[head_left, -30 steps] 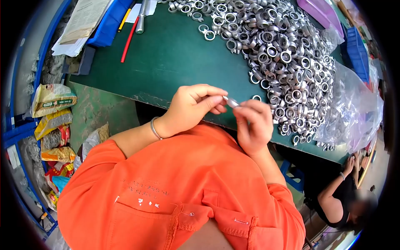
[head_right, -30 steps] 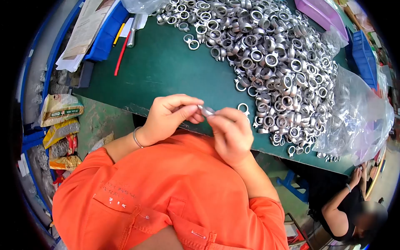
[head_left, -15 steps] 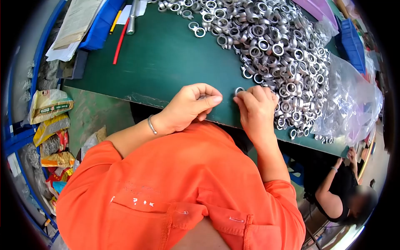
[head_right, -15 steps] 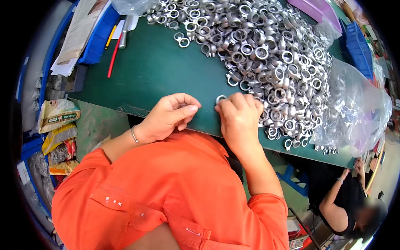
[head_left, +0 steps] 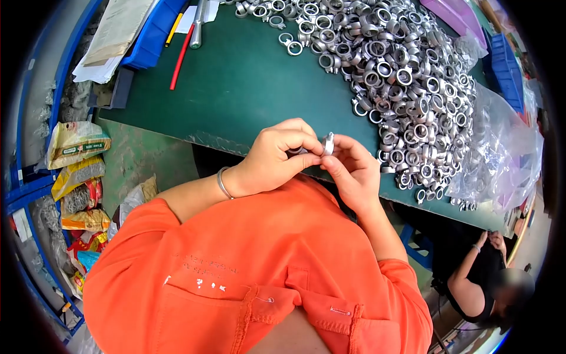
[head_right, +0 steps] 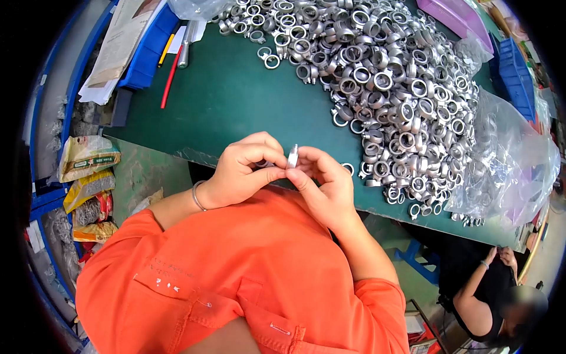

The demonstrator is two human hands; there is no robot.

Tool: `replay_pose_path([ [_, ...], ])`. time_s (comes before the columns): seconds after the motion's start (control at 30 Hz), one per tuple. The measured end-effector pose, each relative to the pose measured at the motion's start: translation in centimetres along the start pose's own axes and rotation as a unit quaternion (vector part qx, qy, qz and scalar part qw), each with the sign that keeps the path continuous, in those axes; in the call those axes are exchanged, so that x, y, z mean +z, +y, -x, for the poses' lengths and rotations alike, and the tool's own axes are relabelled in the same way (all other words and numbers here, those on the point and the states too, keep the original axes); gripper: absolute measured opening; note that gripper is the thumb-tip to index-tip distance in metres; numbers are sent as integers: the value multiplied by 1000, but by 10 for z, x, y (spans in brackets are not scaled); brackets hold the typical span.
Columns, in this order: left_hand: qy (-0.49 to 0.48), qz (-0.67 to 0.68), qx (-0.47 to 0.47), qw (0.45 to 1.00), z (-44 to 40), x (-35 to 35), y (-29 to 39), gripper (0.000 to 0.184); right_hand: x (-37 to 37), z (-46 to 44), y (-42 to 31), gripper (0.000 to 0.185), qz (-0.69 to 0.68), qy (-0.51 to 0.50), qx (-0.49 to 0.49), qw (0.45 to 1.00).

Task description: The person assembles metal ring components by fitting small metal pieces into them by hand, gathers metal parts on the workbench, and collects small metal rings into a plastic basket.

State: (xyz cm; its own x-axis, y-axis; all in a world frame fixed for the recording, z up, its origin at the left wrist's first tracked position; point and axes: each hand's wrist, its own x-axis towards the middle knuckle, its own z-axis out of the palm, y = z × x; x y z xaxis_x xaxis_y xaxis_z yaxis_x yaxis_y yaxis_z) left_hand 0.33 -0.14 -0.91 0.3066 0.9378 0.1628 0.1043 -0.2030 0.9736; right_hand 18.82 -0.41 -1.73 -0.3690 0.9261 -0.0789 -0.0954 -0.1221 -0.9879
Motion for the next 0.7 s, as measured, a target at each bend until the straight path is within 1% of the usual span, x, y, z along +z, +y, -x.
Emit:
replay_pose_path([
  [0.07,7,26,-42,999,0,0,4,9,0,-1,3,31,-20,13,-6,1000],
  [0.13,23,42,-45,998,1,1,4,10,0,-4,5,32,13,40,-72,997],
  [0.17,38,58,-49,996,1,1,4,11,1,-4,5,33,17,62,-70,995],
  [0.2,38,58,-49,996,0,1,5,11,1,-5,5,33,17,62,-70,995],
  [0.27,29,58,-53,996,0,0,8,12,0,-5,4,33,146,74,-139,977],
  [0.3,30,58,-53,996,0,0,7,12,1,-5,3,33,146,73,-139,977],
  [0.37,36,53,-68,996,1,1,6,11,2,-5,1,32,230,91,-204,947],
  [0.4,36,53,-68,996,1,2,5,11,1,-5,1,32,230,91,-204,947],
  [0.47,49,111,-124,985,0,4,2,11,-1,-5,0,32,328,107,-295,891],
  [0.5,47,111,-124,985,0,4,3,11,1,-5,-2,32,345,105,-323,875],
  [0.53,32,181,-201,962,-1,2,4,13,2,-5,-4,32,362,104,-350,858],
  [0.57,15,249,-276,928,-2,1,4,15,0,-7,-4,32,357,61,-372,855],
  [0.6,10,250,-276,928,-3,-1,3,15,0,-6,-9,29,351,10,-366,862],
  [0.63,-4,380,-329,864,-3,-3,-1,20,1,-5,-11,28,320,-2,-358,877],
  [0.67,-19,501,-376,780,-5,-3,-3,25,2,-3,-13,28,290,-13,-350,891],
  [0.7,-5,493,-406,769,-10,-1,5,24,-6,2,-20,29,304,-3,-312,900],
])
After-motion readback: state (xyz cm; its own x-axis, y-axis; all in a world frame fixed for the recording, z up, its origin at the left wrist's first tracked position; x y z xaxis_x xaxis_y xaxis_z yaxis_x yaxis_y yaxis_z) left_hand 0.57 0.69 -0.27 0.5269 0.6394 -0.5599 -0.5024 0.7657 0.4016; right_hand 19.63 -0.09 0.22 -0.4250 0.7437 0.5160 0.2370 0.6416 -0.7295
